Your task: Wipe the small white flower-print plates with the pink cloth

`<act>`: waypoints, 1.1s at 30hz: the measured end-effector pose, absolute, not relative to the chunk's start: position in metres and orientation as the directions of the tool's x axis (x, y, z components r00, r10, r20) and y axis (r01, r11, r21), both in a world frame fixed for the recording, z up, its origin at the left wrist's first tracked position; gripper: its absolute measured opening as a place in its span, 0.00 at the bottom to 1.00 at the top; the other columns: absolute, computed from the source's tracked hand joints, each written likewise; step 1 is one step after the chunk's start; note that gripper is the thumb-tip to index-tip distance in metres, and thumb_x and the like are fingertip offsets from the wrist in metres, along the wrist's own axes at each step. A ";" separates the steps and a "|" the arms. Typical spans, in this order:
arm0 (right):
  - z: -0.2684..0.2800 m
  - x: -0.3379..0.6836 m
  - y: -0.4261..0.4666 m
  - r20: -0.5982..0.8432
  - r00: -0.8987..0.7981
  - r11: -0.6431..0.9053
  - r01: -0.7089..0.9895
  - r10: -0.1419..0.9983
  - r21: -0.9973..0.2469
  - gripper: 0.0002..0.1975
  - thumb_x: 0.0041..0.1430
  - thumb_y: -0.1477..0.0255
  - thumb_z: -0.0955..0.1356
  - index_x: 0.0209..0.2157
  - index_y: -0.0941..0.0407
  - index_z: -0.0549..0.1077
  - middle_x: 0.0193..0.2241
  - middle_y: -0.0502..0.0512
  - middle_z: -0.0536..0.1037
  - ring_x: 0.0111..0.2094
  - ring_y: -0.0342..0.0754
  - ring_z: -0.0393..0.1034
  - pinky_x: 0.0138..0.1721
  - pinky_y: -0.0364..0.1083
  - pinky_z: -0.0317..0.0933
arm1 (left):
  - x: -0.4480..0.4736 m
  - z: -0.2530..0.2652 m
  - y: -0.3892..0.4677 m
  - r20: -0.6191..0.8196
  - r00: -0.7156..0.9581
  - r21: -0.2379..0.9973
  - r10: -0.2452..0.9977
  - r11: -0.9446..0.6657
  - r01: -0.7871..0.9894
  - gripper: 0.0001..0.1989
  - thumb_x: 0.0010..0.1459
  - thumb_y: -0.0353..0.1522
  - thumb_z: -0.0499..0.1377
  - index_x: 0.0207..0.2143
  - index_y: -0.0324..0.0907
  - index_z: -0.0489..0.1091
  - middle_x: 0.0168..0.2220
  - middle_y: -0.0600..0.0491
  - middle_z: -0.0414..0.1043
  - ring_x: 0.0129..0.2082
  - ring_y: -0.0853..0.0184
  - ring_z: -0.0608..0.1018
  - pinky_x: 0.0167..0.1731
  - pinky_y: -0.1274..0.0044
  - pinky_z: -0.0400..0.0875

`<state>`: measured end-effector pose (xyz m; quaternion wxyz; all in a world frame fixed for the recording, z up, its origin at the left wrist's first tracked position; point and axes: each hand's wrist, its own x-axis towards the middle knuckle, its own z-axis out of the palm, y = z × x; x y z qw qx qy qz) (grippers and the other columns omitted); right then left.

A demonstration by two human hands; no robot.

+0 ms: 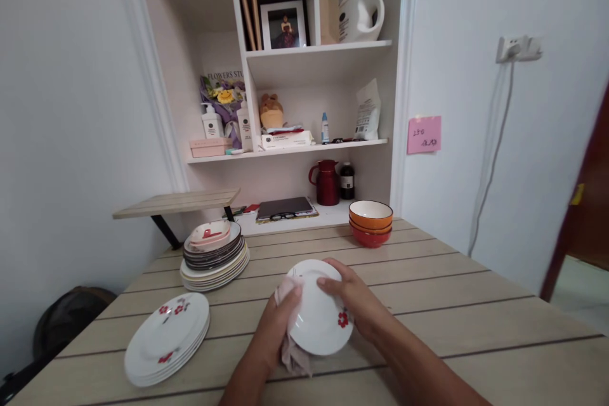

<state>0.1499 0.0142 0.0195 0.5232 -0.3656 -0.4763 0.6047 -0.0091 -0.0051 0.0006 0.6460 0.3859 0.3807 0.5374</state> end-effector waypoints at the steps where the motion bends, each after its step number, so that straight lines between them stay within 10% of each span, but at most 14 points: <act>1: 0.016 0.144 0.014 0.092 -0.161 0.037 -0.315 0.983 -0.948 0.18 0.45 0.68 0.72 0.40 0.56 0.69 0.25 0.49 0.76 0.22 0.45 0.68 0.22 0.42 0.60 | -0.009 0.001 -0.004 -0.088 0.108 0.897 0.990 0.126 -0.425 0.29 0.46 0.42 0.69 0.48 0.34 0.72 0.33 0.42 0.81 0.32 0.55 0.82 0.34 0.69 0.77; 10: 0.003 0.129 0.016 0.153 0.088 0.176 -0.455 0.984 -0.873 0.21 0.50 0.64 0.71 0.45 0.53 0.67 0.30 0.51 0.78 0.24 0.47 0.70 0.23 0.44 0.64 | -0.002 -0.011 0.001 -0.058 -0.010 0.952 0.998 0.052 -0.303 0.30 0.42 0.48 0.69 0.42 0.36 0.73 0.24 0.50 0.78 0.16 0.70 0.73 0.15 0.81 0.65; 16: 0.020 0.151 0.017 0.103 -0.171 0.031 -0.378 0.980 -0.925 0.22 0.50 0.66 0.71 0.47 0.54 0.68 0.35 0.54 0.80 0.29 0.49 0.73 0.28 0.44 0.65 | -0.003 -0.010 -0.004 -0.042 -0.058 0.972 0.997 0.028 -0.233 0.30 0.43 0.50 0.67 0.41 0.37 0.73 0.18 0.55 0.72 0.13 0.73 0.67 0.12 0.82 0.61; 25: 0.034 0.176 0.013 0.058 -0.432 -0.061 -0.256 0.900 -0.965 0.21 0.47 0.70 0.72 0.45 0.55 0.71 0.36 0.56 0.81 0.35 0.53 0.75 0.33 0.46 0.66 | -0.013 0.002 -0.013 -0.070 0.164 0.978 0.984 0.100 -0.185 0.26 0.43 0.45 0.69 0.40 0.36 0.73 0.20 0.53 0.75 0.17 0.69 0.73 0.21 0.79 0.70; 33: 0.028 0.166 0.016 0.018 -0.259 -0.056 -0.275 0.966 -0.960 0.17 0.45 0.70 0.72 0.40 0.55 0.73 0.29 0.53 0.80 0.27 0.50 0.73 0.26 0.45 0.63 | -0.010 -0.002 -0.011 -0.060 0.170 0.962 0.984 0.103 -0.254 0.27 0.44 0.42 0.70 0.45 0.38 0.73 0.33 0.45 0.81 0.33 0.58 0.81 0.36 0.71 0.76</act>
